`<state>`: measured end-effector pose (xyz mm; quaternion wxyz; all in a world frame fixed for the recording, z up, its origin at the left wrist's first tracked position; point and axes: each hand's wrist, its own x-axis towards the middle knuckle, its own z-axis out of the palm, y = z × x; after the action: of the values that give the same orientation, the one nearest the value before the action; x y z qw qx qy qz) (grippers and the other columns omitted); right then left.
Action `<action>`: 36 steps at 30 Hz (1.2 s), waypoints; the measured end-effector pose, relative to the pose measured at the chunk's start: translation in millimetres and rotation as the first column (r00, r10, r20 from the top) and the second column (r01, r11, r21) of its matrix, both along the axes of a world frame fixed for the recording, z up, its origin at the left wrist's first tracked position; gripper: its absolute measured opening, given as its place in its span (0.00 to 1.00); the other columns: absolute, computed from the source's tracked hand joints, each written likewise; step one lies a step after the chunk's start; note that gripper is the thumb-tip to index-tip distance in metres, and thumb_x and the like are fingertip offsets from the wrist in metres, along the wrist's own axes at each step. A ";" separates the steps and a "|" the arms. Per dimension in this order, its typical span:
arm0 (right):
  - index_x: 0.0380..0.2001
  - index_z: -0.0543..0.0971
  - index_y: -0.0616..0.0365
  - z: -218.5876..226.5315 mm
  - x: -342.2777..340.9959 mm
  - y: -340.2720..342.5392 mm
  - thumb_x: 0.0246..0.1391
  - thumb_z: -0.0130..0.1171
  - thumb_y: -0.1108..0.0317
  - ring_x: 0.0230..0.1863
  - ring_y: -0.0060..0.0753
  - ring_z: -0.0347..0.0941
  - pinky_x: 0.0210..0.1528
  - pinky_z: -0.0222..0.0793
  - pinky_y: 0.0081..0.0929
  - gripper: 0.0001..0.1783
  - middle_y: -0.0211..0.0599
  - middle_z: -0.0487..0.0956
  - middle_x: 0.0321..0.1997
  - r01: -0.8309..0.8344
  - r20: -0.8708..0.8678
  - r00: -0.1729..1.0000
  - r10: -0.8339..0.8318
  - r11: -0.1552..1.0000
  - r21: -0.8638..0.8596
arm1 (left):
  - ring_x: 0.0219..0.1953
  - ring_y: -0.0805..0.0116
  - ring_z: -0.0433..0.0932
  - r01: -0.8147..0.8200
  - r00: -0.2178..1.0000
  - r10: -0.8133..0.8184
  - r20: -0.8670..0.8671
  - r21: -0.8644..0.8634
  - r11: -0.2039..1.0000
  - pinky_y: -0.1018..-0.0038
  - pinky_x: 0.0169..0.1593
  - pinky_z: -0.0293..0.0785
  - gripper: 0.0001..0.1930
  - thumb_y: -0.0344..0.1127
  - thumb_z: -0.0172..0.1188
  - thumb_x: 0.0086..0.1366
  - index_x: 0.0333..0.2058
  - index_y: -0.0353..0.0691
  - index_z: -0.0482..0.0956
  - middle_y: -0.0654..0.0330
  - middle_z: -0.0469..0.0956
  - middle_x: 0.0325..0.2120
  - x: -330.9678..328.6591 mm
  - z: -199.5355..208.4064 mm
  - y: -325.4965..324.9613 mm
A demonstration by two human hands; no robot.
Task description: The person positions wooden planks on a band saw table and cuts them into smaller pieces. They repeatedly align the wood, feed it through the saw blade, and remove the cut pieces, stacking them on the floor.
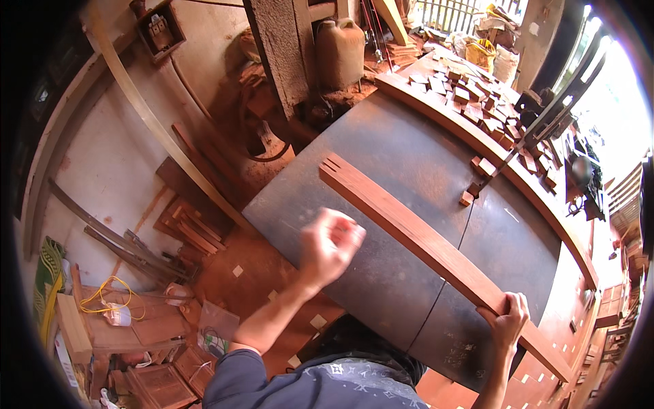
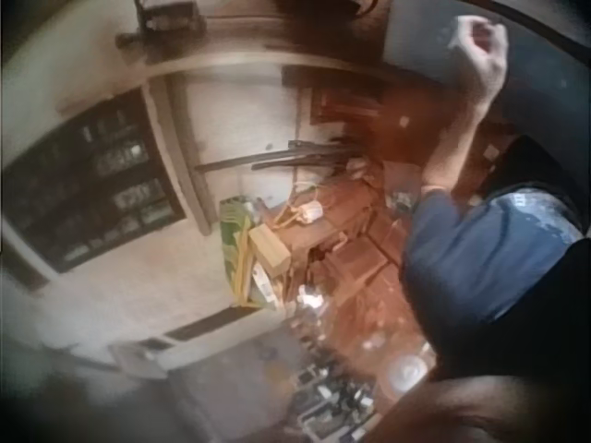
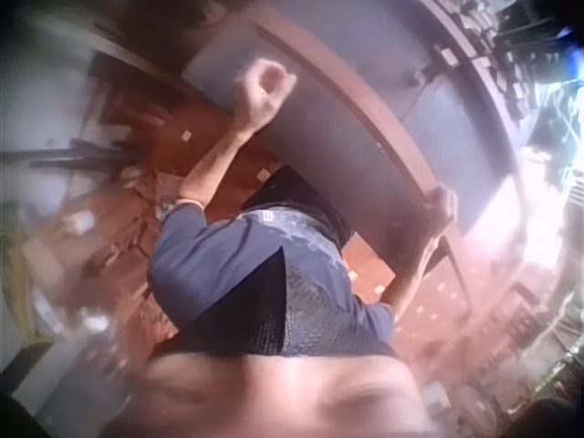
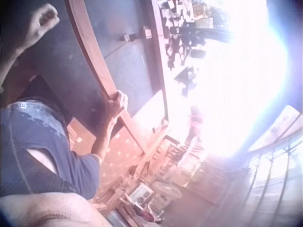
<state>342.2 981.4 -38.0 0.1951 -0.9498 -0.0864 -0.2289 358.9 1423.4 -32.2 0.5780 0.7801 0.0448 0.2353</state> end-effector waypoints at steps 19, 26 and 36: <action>0.44 0.80 0.63 -2.2 -65.3 -108.3 0.41 0.81 0.37 0.43 0.51 0.75 0.48 0.74 0.47 0.41 0.41 0.77 0.40 0.083 0.095 0.994 -0.058 0.956 -0.282 | 0.32 0.64 0.90 0.289 0.946 -0.322 0.023 0.385 0.877 0.73 0.35 0.85 0.07 0.26 0.77 0.59 0.36 0.35 0.90 0.53 0.90 0.32 45.2 -20.5 28.4; 0.39 0.82 0.66 -39.9 -144.2 -145.9 0.63 0.62 0.28 0.39 0.41 0.78 0.47 0.77 0.39 0.42 0.43 0.81 0.37 0.890 -0.231 0.445 -0.866 0.455 0.006 | 0.32 0.63 0.89 0.312 0.924 -0.379 0.057 0.464 0.829 0.72 0.34 0.84 0.06 0.23 0.76 0.59 0.35 0.36 0.88 0.55 0.89 0.32 47.1 -37.0 36.2; 0.60 0.81 0.69 -37.4 -102.4 -136.9 0.73 0.56 0.38 0.54 0.29 0.76 0.59 0.73 0.31 0.38 0.36 0.83 0.55 0.826 -0.658 0.548 -0.515 0.208 0.525 | 0.32 0.63 0.88 0.420 0.877 -0.475 0.077 0.361 0.833 0.72 0.36 0.82 0.08 0.15 0.73 0.57 0.32 0.33 0.87 0.52 0.88 0.30 56.7 -49.5 49.7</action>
<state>239.8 844.5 -75.4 0.4864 -0.7103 0.4909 -0.1337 415.6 1473.1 -81.7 0.4784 0.8330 -0.2272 0.1602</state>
